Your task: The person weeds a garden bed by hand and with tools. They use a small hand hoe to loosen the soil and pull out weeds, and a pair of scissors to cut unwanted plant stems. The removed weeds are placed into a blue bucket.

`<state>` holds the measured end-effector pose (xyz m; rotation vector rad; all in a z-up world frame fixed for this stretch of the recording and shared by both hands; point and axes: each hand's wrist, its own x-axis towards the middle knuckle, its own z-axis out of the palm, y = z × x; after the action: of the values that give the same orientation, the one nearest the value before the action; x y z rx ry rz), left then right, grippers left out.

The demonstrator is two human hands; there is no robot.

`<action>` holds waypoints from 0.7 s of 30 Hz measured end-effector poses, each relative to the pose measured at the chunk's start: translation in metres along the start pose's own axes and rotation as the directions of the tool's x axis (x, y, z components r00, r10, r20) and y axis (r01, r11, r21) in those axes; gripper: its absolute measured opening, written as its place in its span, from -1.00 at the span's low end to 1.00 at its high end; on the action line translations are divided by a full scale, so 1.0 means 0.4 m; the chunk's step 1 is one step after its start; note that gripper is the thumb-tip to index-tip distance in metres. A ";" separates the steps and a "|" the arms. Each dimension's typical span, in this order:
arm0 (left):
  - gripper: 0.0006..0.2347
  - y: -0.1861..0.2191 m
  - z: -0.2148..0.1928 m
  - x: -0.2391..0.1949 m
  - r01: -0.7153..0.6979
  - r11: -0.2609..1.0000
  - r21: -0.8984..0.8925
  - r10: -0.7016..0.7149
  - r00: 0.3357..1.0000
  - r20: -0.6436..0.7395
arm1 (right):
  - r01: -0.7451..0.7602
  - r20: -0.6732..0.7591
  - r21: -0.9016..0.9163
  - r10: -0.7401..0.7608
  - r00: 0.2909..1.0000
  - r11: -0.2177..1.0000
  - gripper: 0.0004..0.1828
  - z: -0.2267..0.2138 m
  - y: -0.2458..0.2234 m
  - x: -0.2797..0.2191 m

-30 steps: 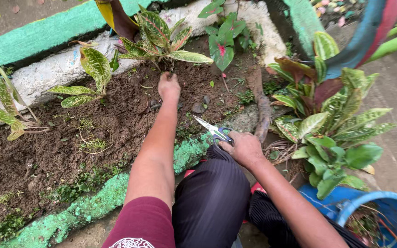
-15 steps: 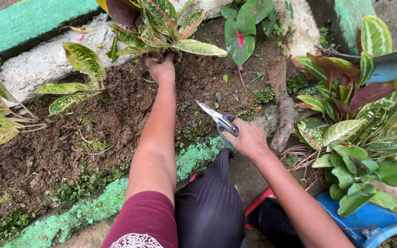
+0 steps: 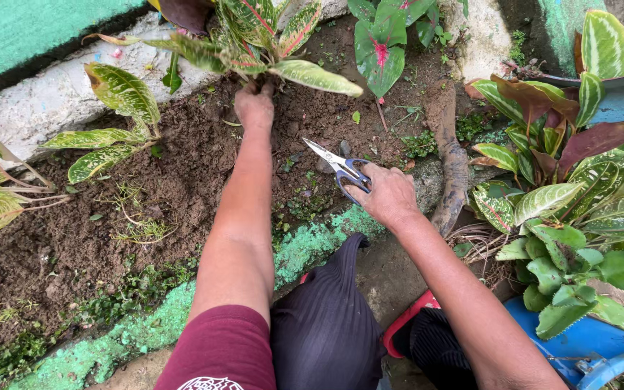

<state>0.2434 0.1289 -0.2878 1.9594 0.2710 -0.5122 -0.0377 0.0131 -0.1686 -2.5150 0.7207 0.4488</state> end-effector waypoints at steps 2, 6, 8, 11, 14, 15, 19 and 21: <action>-0.69 -0.026 -0.010 0.007 -0.047 0.995 0.084 0.051 0.998 -0.046 | 0.009 -0.002 0.002 -0.009 1.000 1.000 -0.46 0.011 0.006 0.000; -0.66 -0.131 -0.004 0.050 -0.090 0.992 -0.083 0.092 0.996 0.012 | -0.007 -0.005 -0.012 0.006 1.000 1.000 -0.47 0.029 -0.004 0.006; -0.59 -0.210 -0.003 0.094 -0.145 0.962 -0.231 0.157 0.987 0.036 | -0.023 0.004 -0.018 0.024 1.000 1.000 -0.47 0.031 -0.011 0.008; -0.35 -0.303 0.033 0.165 -0.127 0.951 -0.283 0.110 0.991 -0.073 | -0.013 0.009 -0.037 0.013 1.000 0.999 -0.45 0.019 -0.020 0.021; -0.35 -0.324 0.032 0.169 -0.216 0.949 -0.229 0.206 0.976 -0.066 | 0.004 -0.041 -0.103 -0.009 0.999 0.995 -0.32 0.003 -0.034 0.064; -0.43 -0.309 0.019 0.152 -0.270 0.953 -0.137 0.265 0.963 -0.055 | 0.004 -0.063 -0.144 -0.013 0.998 0.990 -0.28 0.002 -0.038 0.086; -0.51 -0.156 -0.047 0.046 -0.101 0.995 0.024 0.100 0.994 0.053 | 0.062 -0.153 -0.223 -0.097 0.983 0.973 -0.26 0.010 -0.051 0.173; -0.51 -0.096 -0.075 -0.003 0.020 0.995 0.102 -0.032 0.993 0.113 | 0.076 -0.170 -0.183 -0.108 0.980 0.980 -0.29 0.023 -0.061 0.212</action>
<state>0.2336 0.1725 -0.3070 2.0182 0.2018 -0.6638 0.0429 0.0019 -0.2037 -2.7692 0.6517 0.2655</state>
